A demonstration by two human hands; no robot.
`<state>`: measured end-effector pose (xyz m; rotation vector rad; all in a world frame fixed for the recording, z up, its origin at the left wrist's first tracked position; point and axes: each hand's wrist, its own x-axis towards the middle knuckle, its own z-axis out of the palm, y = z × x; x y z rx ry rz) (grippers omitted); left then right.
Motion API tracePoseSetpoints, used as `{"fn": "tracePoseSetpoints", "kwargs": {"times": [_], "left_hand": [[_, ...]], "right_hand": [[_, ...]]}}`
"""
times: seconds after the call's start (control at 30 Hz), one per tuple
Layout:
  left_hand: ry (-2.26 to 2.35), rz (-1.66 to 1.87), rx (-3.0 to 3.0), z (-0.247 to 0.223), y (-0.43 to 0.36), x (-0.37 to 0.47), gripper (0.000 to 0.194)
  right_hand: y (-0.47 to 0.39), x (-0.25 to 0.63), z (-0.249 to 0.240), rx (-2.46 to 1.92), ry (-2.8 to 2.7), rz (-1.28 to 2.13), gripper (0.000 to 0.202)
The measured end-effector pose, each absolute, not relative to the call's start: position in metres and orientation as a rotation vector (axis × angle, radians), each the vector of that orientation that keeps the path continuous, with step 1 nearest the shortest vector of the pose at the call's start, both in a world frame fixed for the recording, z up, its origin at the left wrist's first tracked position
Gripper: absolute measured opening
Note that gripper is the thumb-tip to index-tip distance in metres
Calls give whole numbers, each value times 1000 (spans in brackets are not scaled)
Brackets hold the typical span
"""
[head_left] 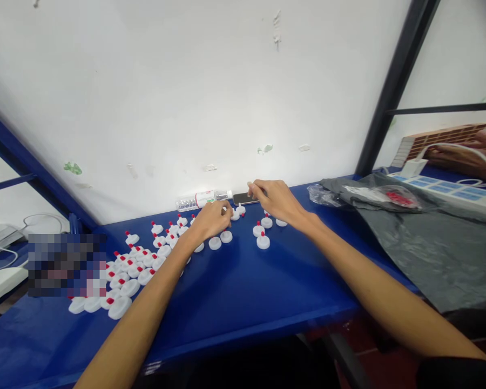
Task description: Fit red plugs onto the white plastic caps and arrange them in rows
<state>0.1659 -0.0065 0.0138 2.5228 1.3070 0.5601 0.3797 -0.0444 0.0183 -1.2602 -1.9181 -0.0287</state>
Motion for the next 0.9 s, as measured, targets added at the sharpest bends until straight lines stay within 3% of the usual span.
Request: {"fn": "tracePoseSetpoints", "kwargs": {"times": [0.17,0.37,0.57,0.7,0.9], "left_hand": [[1269,518,2483,15,-12,167,29],[1376,847,2432,42,3,161,38],[1245,1197,2216,104,25,159,19],[1293,1137,1954,136,10,150,48],[1392,1044,1820,147,6,125,46]], "right_hand": [[-48,379,18,-1305,-1968,-53,45],[-44,366,22,-1359,-2110,-93,29],[10,358,34,-1548,-2284,32,26],[32,355,34,-1644,-2360,171,18],[38,352,20,-1677,-2368,298,7]]}}
